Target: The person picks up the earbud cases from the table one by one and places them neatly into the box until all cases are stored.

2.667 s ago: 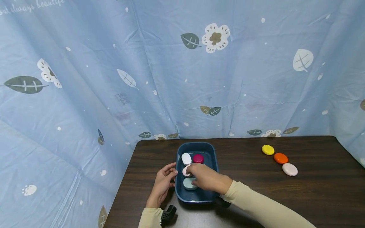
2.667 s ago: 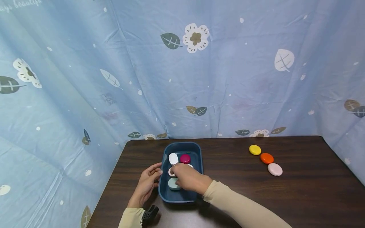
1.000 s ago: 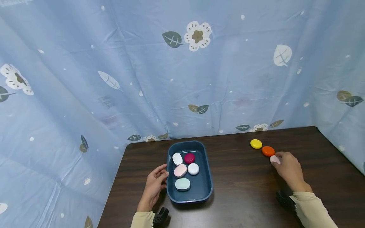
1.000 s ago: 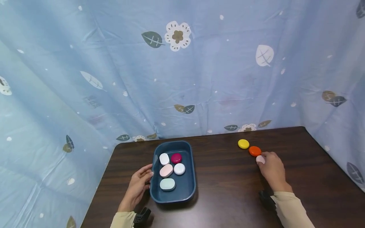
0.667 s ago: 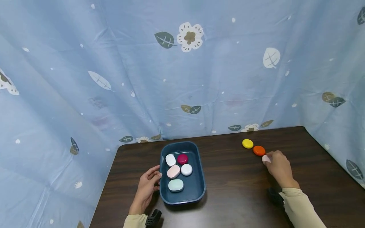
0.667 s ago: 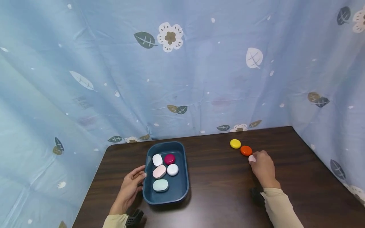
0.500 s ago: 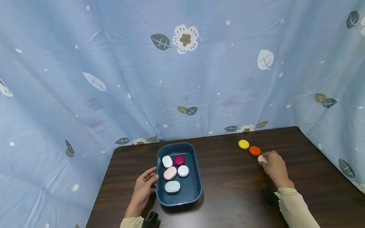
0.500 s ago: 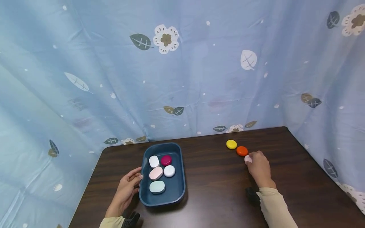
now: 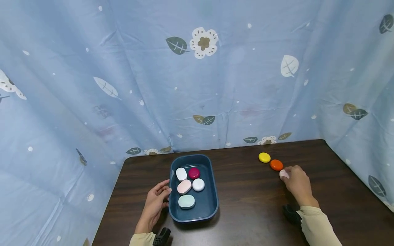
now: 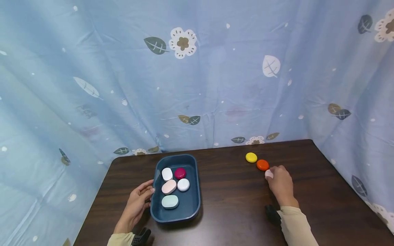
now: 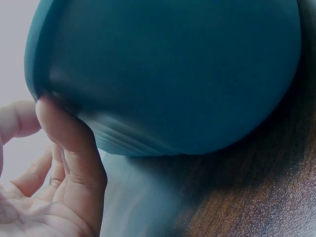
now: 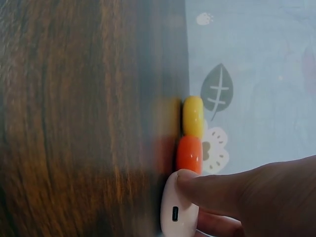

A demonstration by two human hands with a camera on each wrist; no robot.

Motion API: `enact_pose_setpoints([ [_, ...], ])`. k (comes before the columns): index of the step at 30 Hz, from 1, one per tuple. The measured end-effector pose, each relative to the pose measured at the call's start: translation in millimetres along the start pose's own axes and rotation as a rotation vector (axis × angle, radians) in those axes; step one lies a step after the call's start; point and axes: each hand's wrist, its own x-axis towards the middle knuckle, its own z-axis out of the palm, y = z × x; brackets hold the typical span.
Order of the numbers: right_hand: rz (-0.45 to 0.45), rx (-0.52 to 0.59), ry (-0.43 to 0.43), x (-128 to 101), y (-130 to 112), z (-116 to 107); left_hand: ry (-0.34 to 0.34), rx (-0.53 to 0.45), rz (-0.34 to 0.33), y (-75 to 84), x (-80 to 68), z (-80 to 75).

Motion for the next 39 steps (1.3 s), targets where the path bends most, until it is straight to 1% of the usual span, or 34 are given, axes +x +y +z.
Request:
enact_pose_setpoints([
  [12, -0.022, -0.033, 0.017, -0.6, 0.9, 1.4, 0.005, 0.006, 0.000, 0.6, -0.1, 0.1],
  [19, -0.043, -0.028, 0.016, -1.4, 3.1, 1.5, -0.006, 0.003, 0.013, 1.8, -1.4, -0.8],
  [23, -0.044, -0.026, -0.013, -0.9, 2.2, -1.8, -0.001, -0.003, 0.004, 2.0, -1.2, -0.8],
  [27, -0.013, -0.017, -0.056, 0.2, 1.7, -5.1, -0.005, -0.003, -0.001, 2.3, -0.6, -1.6],
  [32, -0.012, -0.009, -0.073, 0.7, 2.9, -4.1, -0.014, -0.021, 0.009, 1.6, -1.2, -2.6],
  [39, -0.010, 0.005, -0.125, -2.3, 0.5, -6.4, -0.016, -0.009, 0.018, 0.3, -1.3, -2.7],
])
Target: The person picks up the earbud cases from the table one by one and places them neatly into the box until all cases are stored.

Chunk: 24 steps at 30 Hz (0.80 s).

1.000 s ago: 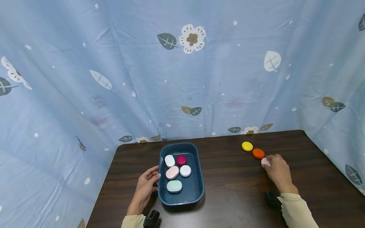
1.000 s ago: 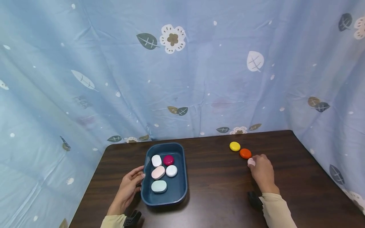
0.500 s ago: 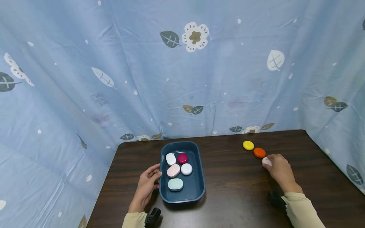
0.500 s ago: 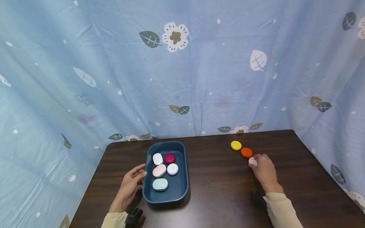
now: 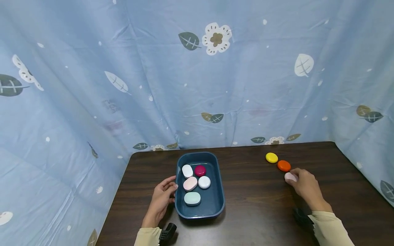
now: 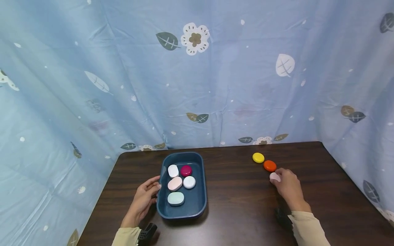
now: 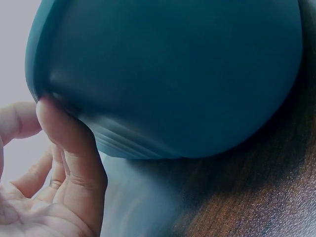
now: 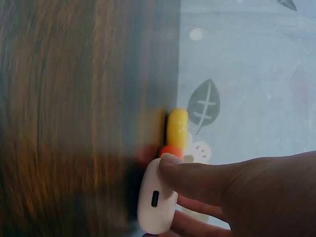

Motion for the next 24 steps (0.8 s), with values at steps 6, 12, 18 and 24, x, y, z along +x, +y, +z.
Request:
enact_pose_setpoints([
  [6, -0.062, 0.020, -0.008, -10.3, -10.9, -3.7, -0.002, 0.008, 0.002, -0.3, 0.5, 1.5],
  [12, -0.170, 0.029, 0.017, -20.5, -33.9, -0.1, 0.001, 0.004, -0.001, -0.4, 0.7, 1.3],
  [18, -0.268, 0.082, 0.026, -32.1, -64.3, 6.9, -0.004, -0.004, 0.005, -0.9, 0.4, 0.9],
  [24, -0.368, 0.144, 0.032, -43.2, -92.4, 15.0, -0.012, -0.018, 0.009, -0.5, -1.3, 1.6],
])
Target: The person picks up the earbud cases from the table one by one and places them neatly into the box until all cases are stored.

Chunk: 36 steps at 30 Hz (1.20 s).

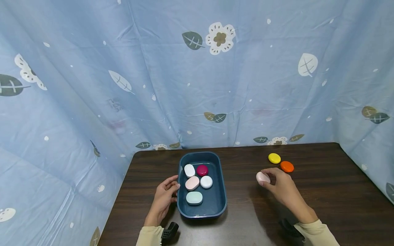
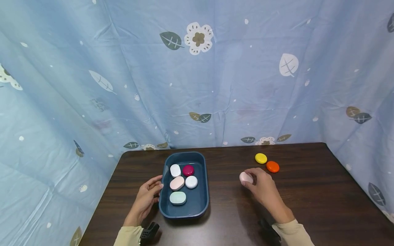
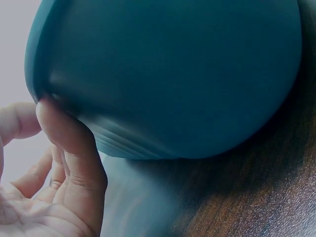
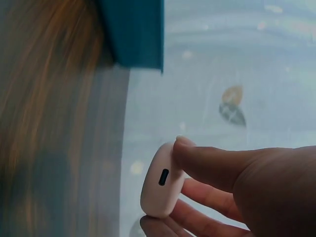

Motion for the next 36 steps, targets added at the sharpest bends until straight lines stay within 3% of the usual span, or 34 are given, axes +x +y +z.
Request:
enact_pose_setpoints([
  [18, -0.186, 0.235, -0.016, 4.8, -72.4, 30.2, 0.003, 0.002, 0.000, 0.5, 0.1, -0.9],
  [36, -0.293, 0.203, -0.187, 13.4, -116.3, 55.9, 0.000, 0.000, 0.001, 0.5, -1.6, 0.5],
])
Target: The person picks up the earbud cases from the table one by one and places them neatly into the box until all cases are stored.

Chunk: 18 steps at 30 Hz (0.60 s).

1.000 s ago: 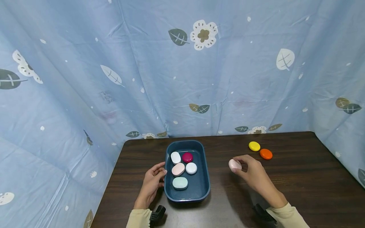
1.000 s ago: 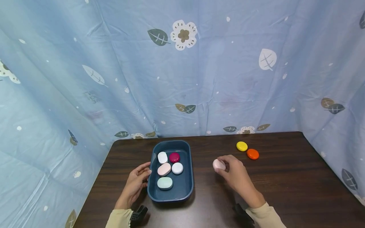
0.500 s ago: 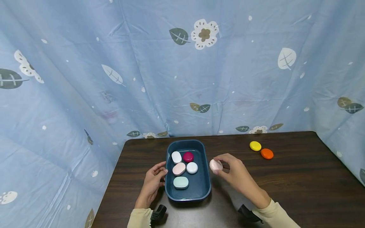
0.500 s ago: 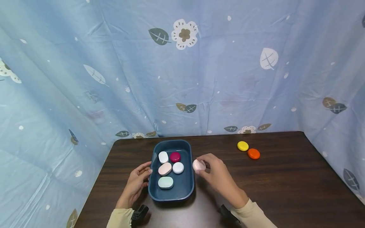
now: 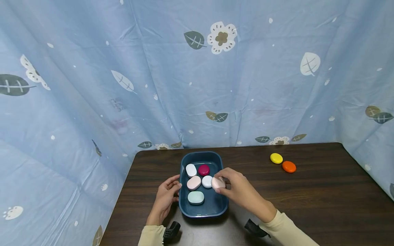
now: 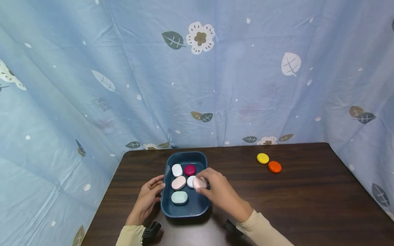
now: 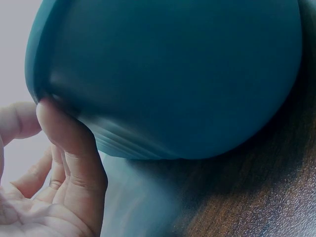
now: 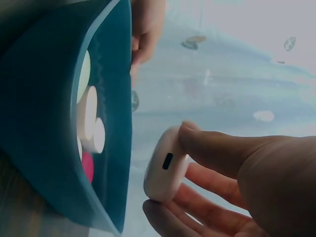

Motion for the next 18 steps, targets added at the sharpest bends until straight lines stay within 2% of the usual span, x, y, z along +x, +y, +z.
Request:
enact_pose_setpoints([
  [18, -0.009, -0.096, -0.206, 14.7, -12.0, 18.3, 0.009, 0.009, 0.005, -0.5, -0.6, -0.6],
])
